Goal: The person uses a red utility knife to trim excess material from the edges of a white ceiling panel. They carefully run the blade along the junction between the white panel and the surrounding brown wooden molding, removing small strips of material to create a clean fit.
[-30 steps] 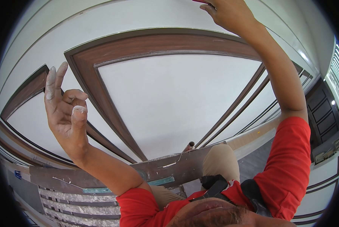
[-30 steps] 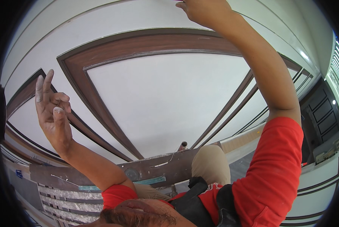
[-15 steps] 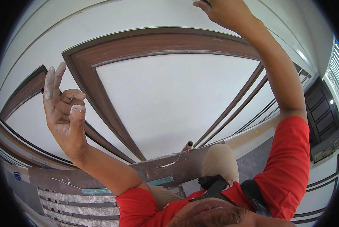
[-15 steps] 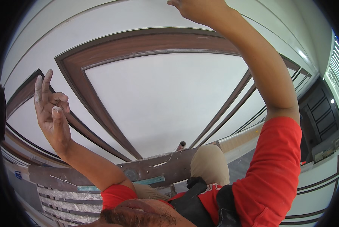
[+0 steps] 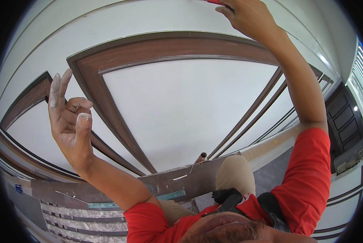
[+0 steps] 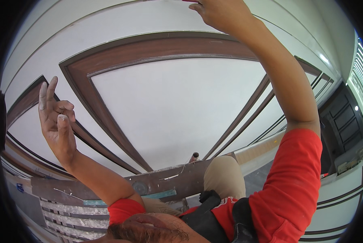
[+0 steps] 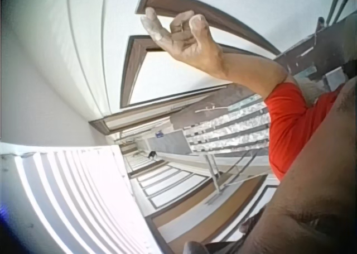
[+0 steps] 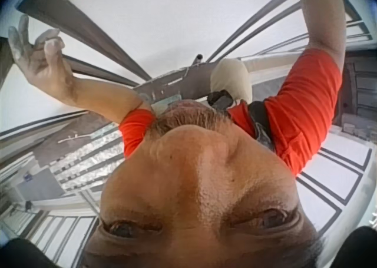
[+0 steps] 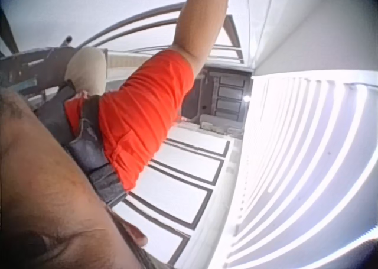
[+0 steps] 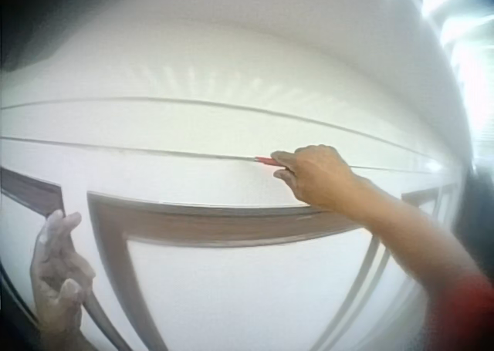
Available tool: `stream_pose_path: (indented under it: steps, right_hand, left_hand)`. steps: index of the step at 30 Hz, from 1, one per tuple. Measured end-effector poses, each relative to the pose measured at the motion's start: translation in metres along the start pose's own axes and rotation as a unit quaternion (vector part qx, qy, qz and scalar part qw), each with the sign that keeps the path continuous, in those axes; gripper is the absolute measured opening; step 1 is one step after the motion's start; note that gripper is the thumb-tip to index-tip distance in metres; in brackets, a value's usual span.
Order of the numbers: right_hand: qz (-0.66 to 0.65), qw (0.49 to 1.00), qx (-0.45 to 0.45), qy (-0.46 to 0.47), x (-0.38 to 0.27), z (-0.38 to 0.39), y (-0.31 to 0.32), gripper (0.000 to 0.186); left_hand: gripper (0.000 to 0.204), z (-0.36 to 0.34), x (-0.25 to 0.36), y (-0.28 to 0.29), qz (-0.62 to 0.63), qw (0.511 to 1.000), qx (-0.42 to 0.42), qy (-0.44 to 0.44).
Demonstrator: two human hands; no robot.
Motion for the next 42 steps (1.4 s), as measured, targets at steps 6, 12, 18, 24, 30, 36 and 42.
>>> stream_pose_path:
  steps: [6, 12, 18, 24, 30, 36, 42]
  right_hand:
    - [0.031, 0.999, 0.006, 0.012, 0.008, 0.002, 0.000, 0.036]
    - [0.018, 0.998, 0.043, -0.042, 0.053, 0.033, 0.003, 0.036]
    - [-0.054, 0.984, 0.171, -0.016, 0.082, 0.066, -0.038, 0.037]
    - [-0.106, 0.976, 0.189, -0.003, 0.071, 0.082, -0.050, 0.037]
    - [-0.160, 0.956, 0.245, 0.033, 0.067, 0.071, -0.071, 0.043]
    - [-0.186, 0.949, 0.253, 0.034, 0.047, 0.051, -0.081, 0.042]
    - [-0.276, 0.933, 0.227, 0.046, 0.045, 0.022, -0.068, 0.036]
  left_hand:
    - [0.094, 0.001, 0.003, -0.003, -0.025, 1.000, -0.015, -0.007]
    - [0.084, 0.002, -0.009, 0.003, -0.074, 0.997, -0.026, -0.018]
    - [0.061, 0.006, -0.013, -0.032, -0.068, 0.994, -0.047, 0.074]
    - [0.043, 0.002, -0.032, -0.103, -0.137, 0.979, -0.067, 0.137]
    - [0.057, -0.049, -0.055, -0.194, -0.196, 0.963, -0.081, 0.168]
    - [0.058, -0.071, -0.074, -0.240, -0.164, 0.973, -0.051, 0.153]
    - [0.054, -0.074, -0.074, -0.249, -0.274, 0.955, -0.065, 0.092]
Point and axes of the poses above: each hand's wrist, its own z-axis away from the middle knuckle, its own y-axis out of the back of the hand, x = y × z, the point moved 7 cm from there along -z, towards the middle knuckle, and after that the axes turned 6 degrees about x, right-handed, at the moved point
